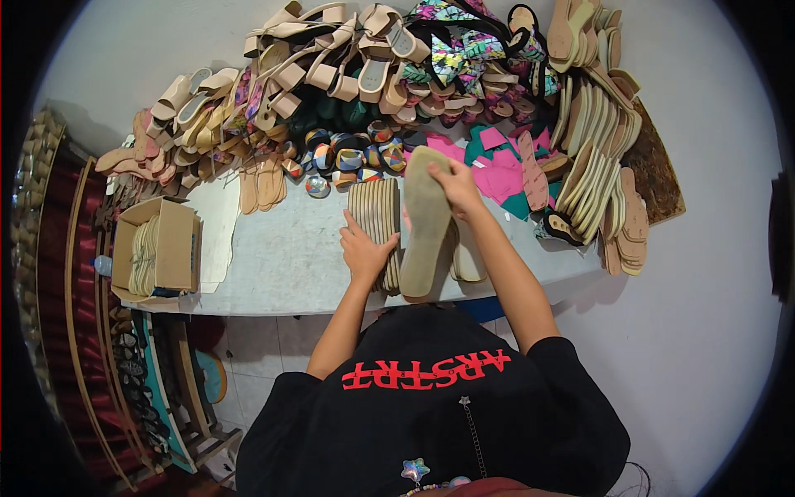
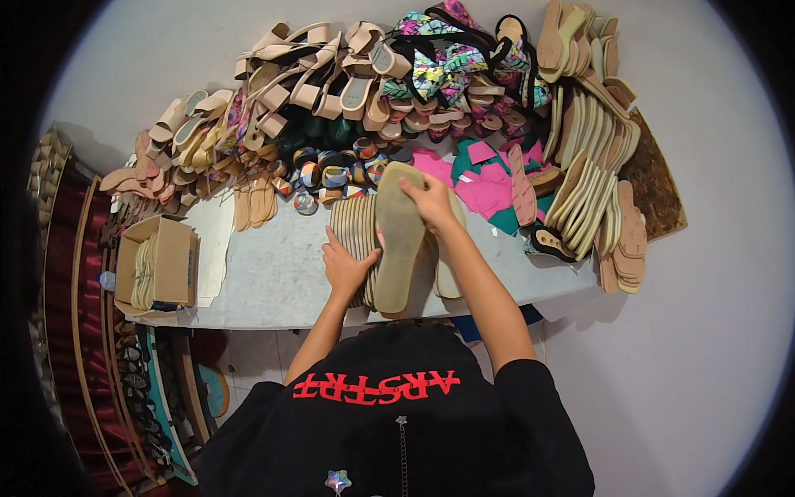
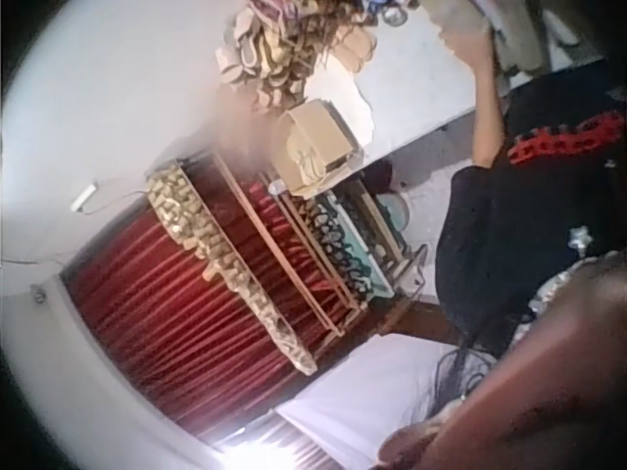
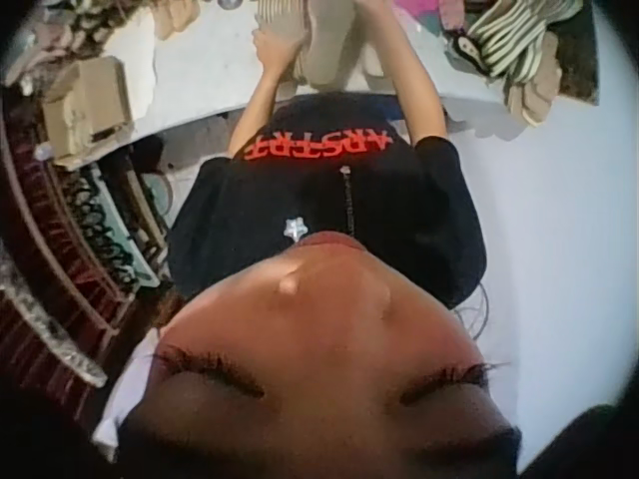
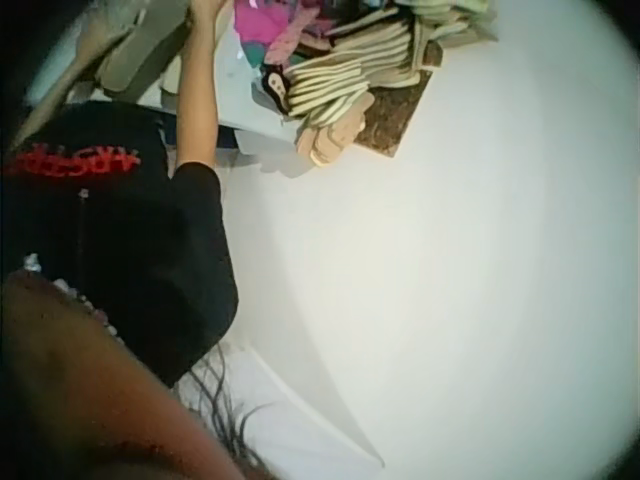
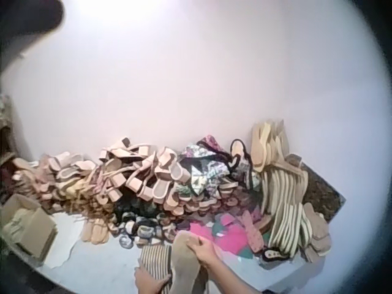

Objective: Sorting and stacking various shoe soles on a workbench.

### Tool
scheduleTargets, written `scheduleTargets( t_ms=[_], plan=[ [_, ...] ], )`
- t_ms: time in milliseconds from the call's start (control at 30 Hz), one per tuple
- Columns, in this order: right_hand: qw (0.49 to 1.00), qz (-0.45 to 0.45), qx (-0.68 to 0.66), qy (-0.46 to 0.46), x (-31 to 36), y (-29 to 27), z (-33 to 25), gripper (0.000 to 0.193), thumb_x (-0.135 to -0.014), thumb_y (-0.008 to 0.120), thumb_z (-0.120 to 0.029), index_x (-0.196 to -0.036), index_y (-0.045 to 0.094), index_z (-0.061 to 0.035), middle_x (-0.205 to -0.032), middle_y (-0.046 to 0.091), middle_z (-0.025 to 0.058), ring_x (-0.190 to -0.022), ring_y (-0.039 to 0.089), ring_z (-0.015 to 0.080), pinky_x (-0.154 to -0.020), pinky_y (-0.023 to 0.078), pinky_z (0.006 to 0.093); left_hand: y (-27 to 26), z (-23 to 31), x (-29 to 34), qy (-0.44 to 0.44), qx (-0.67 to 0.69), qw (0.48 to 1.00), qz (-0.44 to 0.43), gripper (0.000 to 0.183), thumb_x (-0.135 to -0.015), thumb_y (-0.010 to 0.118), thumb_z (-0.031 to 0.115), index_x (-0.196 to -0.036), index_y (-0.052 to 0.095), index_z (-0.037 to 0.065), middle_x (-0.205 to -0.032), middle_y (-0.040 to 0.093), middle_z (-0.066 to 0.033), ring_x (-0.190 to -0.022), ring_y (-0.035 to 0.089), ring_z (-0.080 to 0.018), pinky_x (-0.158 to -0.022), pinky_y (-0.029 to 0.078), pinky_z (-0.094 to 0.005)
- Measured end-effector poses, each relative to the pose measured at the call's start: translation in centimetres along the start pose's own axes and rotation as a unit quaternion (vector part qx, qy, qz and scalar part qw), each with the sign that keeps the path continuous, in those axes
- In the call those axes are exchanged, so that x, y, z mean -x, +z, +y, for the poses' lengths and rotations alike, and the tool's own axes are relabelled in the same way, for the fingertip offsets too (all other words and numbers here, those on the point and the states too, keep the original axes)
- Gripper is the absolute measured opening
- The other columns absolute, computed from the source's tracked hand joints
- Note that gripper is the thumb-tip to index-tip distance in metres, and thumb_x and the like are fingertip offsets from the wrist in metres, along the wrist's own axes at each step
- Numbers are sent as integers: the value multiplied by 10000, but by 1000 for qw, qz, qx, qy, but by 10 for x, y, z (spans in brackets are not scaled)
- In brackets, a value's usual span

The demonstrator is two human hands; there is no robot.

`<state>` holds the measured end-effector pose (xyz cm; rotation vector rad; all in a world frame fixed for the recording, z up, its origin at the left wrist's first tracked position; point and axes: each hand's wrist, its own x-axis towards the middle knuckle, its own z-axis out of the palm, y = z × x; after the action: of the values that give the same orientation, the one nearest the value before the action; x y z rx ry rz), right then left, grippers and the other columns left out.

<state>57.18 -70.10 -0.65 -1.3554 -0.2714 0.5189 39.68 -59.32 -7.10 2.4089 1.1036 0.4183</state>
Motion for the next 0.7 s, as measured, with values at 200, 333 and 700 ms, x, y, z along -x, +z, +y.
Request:
scheduleTargets(
  t_ms=[200,333,700],
  plan=[
    [998,-42,14,43,-26,61,33,453,-758,700,-210,-1092,495,18,-908,595,75,-774,575,159,-690,477,281,11,-13,-3,31,15,998,50,954,-697,629,472,-1386,127,44,-1088,401,-221,-888,482,-384,-706,446,-428],
    [975,21,214,-61,-24,71,63,652,-659,765,-209,-1158,402,1,-1041,517,130,-983,509,220,-858,419,326,21,-21,-4,61,12,994,88,854,-746,600,369,-1393,124,78,-1131,391,-224,-904,485,-395,-716,447,-436],
    [845,-32,533,22,73,91,37,1186,-511,770,-390,-1283,80,188,-1138,313,302,-1050,384,455,-879,392,468,15,-23,-8,29,-17,999,8,732,-764,551,205,-1392,176,179,-1153,382,-223,-927,494,-383,-711,468,-437]
  ],
)
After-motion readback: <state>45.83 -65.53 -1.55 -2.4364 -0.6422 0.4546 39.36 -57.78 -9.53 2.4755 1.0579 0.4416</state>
